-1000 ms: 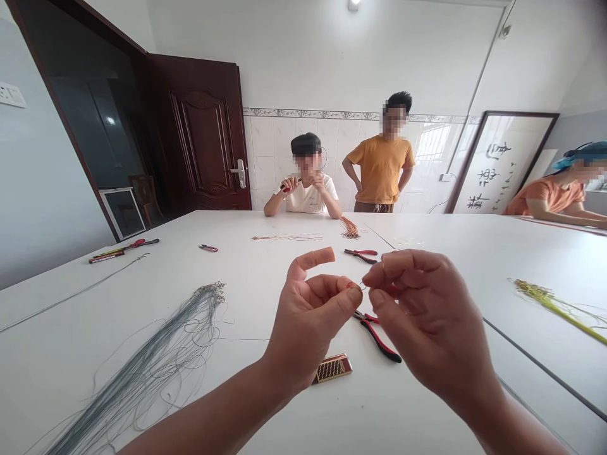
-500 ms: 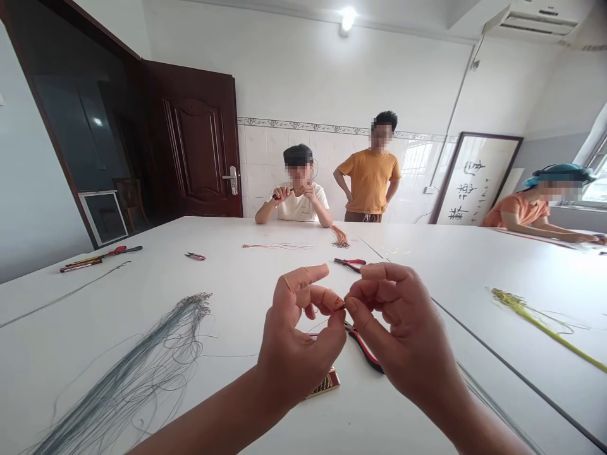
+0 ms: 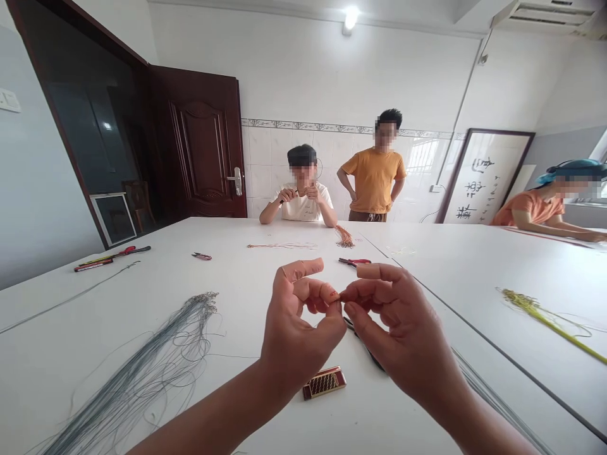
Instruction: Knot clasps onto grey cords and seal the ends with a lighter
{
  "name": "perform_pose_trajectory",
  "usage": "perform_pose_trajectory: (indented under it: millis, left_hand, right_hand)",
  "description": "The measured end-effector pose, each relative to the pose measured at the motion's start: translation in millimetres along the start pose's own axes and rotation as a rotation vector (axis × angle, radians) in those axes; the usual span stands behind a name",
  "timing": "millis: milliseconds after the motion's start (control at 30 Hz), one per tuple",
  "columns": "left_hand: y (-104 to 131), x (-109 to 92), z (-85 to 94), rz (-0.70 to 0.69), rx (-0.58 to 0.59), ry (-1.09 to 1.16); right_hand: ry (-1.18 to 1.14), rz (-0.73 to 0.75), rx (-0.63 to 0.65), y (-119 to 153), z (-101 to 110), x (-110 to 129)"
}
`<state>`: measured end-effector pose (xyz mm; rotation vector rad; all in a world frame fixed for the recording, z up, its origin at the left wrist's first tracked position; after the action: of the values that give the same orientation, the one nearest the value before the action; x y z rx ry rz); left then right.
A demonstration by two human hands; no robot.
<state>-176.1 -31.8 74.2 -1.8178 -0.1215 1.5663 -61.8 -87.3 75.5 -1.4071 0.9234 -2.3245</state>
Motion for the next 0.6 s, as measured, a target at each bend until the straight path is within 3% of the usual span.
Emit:
perform_pose_trajectory:
  millis: [200, 300, 600]
  left_hand:
    - [0.5, -0.6, -0.2, -0.01, -0.003, 0.006]
    - [0.7, 1.3, 1.1, -0.025, 0.052, -0.014]
    - [0.5, 4.6, 3.0, -0.067, 0.105, -0.048]
  right_hand:
    - [0.045, 0.005, -0.032, 0.1, -1.3, -0.6]
    - [0.062, -0.012, -0.052, 0.9, -2.8, -1.5]
    - [0.001, -0.005, -0.017, 2.6, -2.7, 3.0]
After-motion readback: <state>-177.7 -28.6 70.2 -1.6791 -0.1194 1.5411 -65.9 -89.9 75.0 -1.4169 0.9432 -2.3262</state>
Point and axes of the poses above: each hand's wrist, its own y-axis away from the middle knuckle, its own z-axis out of the back of the hand, x = y × z, the point moved 2 cm from there along -y, towards the middle knuckle, and after that the axes turned 10 degrees about x, right-handed, at the moved point
